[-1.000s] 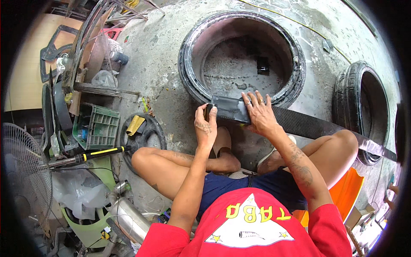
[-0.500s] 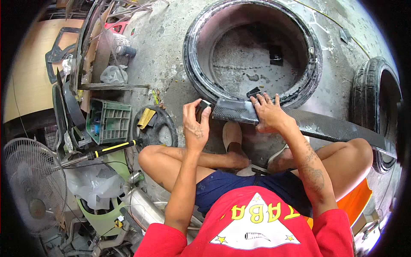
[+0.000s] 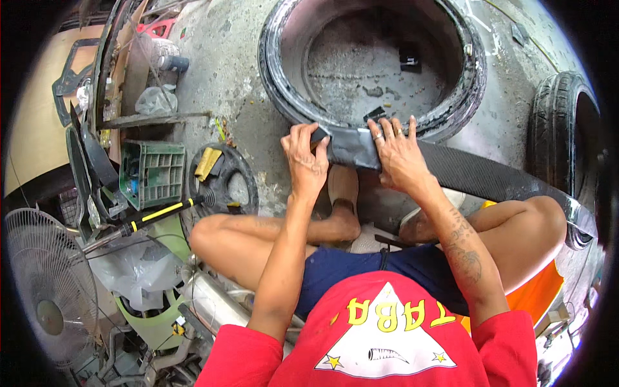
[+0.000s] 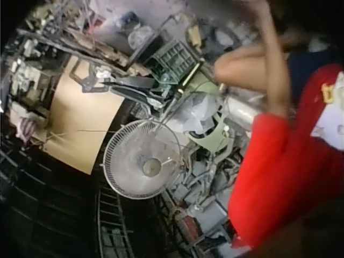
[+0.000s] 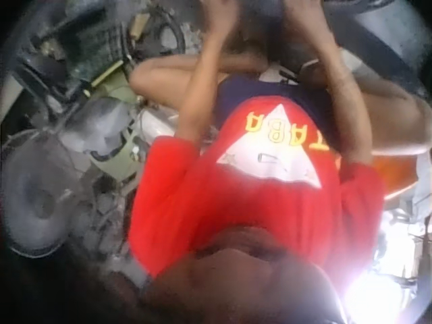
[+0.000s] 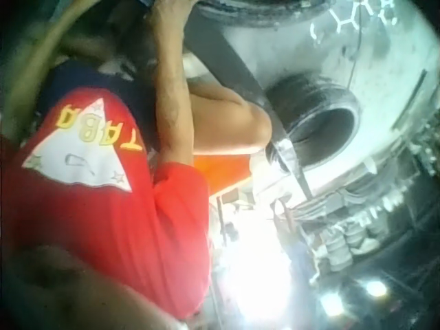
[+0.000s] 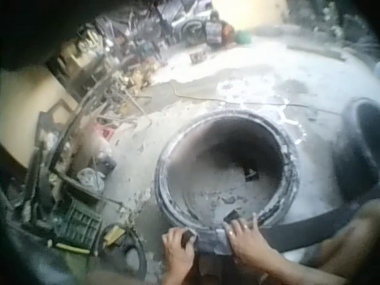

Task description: Sanding and cleaning a carbon fiber car spoiler in an automotive repair shop.

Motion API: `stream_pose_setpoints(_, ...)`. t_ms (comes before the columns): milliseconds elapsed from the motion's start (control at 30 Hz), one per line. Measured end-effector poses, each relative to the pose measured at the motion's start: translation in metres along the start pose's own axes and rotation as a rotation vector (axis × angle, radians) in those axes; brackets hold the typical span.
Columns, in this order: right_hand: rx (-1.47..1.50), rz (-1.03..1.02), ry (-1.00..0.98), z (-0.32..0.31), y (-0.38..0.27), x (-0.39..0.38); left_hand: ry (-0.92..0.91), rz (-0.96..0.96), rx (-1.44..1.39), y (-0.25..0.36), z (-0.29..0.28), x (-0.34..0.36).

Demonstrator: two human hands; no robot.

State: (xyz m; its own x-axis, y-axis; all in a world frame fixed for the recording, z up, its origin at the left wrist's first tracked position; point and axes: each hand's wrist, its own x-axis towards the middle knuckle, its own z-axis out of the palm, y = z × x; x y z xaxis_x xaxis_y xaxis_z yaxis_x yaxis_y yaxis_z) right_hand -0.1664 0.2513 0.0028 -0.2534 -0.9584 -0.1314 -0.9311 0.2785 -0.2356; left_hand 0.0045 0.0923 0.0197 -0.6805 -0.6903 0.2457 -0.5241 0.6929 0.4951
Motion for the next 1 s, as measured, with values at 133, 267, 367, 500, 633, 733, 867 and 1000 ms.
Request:
stream_pose_setpoints(133, -0.015, 0.017, -0.078, 0.003, -0.001, -0.008, -0.031, 0.037, -0.039, 0.007, -0.002, -0.049)
stream_pose_setpoints(267, 0.007, -0.016, -0.011, -0.003, -0.008, -0.004, -0.058, 0.092, -0.007, -0.016, -0.009, 0.006)
stream_pose_setpoints(367, 0.023, 0.006, -0.037, 0.0, -0.006, -0.008, -0.014, 0.075, -0.008, -0.007, 0.001, -0.018)
stream_pose_setpoints(500, 0.007, 0.008, -0.023, 0.0, 0.0, -0.01, -0.065, 0.053, -0.022, 0.0, -0.002, -0.027)
stream_pose_setpoints(633, 0.014, -0.006, -0.006, 0.001, -0.005, -0.006, -0.005, 0.026, 0.002, -0.012, 0.005, 0.004)
stream_pose_setpoints(733, 0.005, 0.014, -0.054, 0.002, -0.001, -0.006, -0.089, -0.012, -0.016, 0.008, -0.002, -0.045)
stream_pose_setpoints(867, 0.021, -0.012, -0.023, -0.004, -0.006, -0.008, -0.05, 0.044, -0.013, -0.005, -0.006, -0.001)
stream_pose_setpoints(1000, 0.016, 0.002, -0.026, 0.006, -0.003, -0.008, 0.011, 0.013, -0.013, 0.019, 0.009, -0.036)
